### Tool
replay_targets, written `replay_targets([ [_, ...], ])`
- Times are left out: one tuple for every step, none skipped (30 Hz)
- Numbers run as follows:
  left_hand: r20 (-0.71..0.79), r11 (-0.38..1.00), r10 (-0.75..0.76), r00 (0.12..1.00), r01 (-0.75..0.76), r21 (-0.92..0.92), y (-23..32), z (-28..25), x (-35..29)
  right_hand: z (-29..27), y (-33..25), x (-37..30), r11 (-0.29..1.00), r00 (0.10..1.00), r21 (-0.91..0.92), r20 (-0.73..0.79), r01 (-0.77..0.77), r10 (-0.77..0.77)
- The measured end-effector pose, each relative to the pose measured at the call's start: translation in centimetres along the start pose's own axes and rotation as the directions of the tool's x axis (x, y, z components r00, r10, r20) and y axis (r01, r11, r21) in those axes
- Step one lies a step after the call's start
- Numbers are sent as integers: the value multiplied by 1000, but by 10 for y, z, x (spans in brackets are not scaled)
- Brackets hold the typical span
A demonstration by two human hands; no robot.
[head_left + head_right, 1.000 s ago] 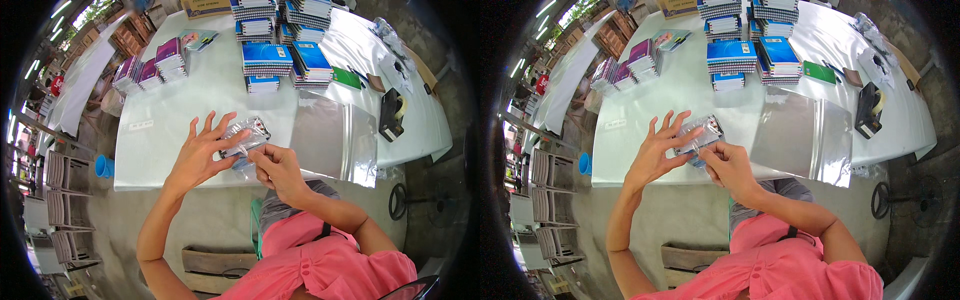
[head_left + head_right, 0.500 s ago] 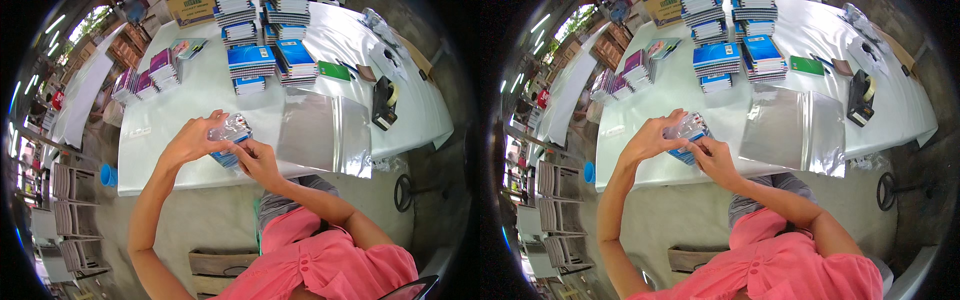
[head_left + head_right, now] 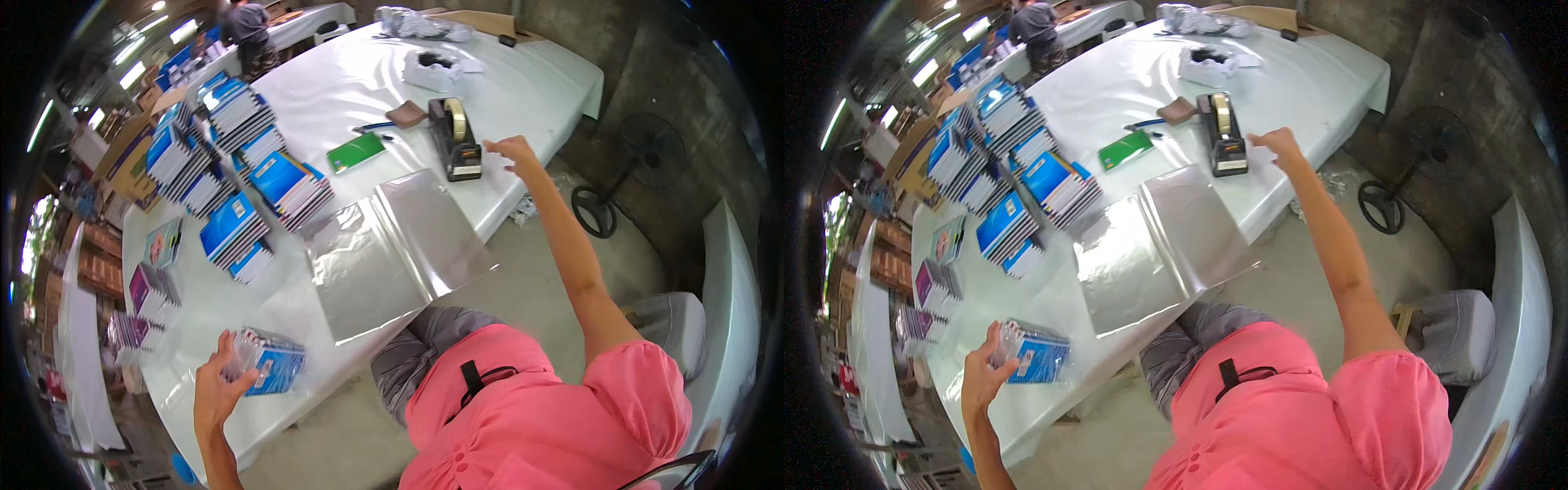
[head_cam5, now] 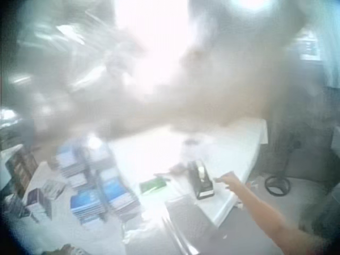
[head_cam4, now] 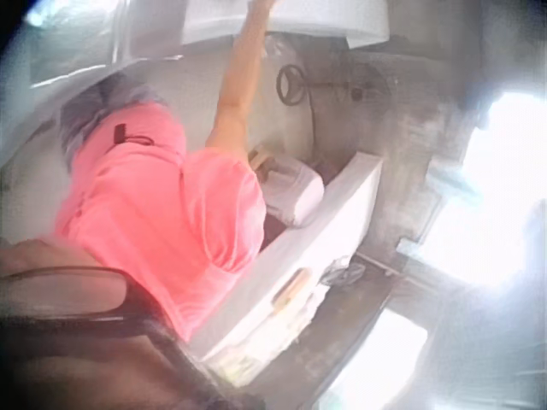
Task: The person gathers several small spiral notebooks from stacks on a table and places them into a clear plastic bag. They then pick up the bag, fold the open end over, and use a piece of tape from a dispenser to seal the package.
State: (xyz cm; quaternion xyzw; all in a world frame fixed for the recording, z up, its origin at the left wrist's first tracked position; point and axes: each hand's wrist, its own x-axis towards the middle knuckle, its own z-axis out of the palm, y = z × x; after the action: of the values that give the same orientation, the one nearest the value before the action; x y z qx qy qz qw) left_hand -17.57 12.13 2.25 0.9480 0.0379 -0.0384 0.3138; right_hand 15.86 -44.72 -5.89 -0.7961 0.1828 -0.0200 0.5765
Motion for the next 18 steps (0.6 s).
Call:
replay_targets([
  [32,995,-57,998,59,-83,10,2,4,-6,2,-5,999,996,20,82,-42,40],
  [66,979,-117,991,127,-162,16,4,7,-13,4,-4,998,997,21,59,-51,50],
  [78,980,-103,992,115,-161,15,9,11,-17,2,-5,992,995,83,48,-96,93],
  [72,983,-88,994,98,-153,13,10,10,-15,-1,-6,979,990,150,50,-140,134],
  [63,986,-74,995,83,-146,13,10,10,-12,-6,-6,977,989,156,46,-144,138],
  [64,987,-72,995,80,-140,13,8,11,-10,-12,-6,979,989,154,76,-136,126],
  [53,983,-66,996,74,-166,14,9,9,-8,-16,-5,980,987,146,106,-132,117],
  [41,979,-61,997,68,-192,14,9,8,-2,-21,-6,980,984,130,115,-153,139],
  [46,979,-63,997,71,-192,15,9,7,3,-22,-5,979,983,129,115,-159,144],
  [39,975,-64,997,70,-212,15,8,5,12,-25,-4,975,982,133,88,-175,165],
  [32,970,-64,997,70,-232,15,8,5,19,-28,-4,972,981,138,61,-192,185],
  [32,969,-70,997,76,-233,12,7,5,21,-22,-11,936,985,318,118,-154,123],
  [31,982,-44,999,49,-184,7,5,4,28,-11,-18,937,985,311,125,-156,123],
  [31,991,-11,999,15,-136,6,5,5,32,0,-21,854,994,518,105,-51,-5],
  [29,990,-13,999,17,-141,9,5,5,34,10,-23,715,990,697,58,49,-125],
  [29,985,-29,999,34,-169,15,6,6,39,12,-30,646,996,763,23,38,-85],
  [34,979,-48,998,54,-196,18,7,6,42,13,-38,652,996,757,31,28,-79],
  [40,978,-59,997,65,-200,17,9,7,44,13,-45,668,995,741,-10,75,-100],
])
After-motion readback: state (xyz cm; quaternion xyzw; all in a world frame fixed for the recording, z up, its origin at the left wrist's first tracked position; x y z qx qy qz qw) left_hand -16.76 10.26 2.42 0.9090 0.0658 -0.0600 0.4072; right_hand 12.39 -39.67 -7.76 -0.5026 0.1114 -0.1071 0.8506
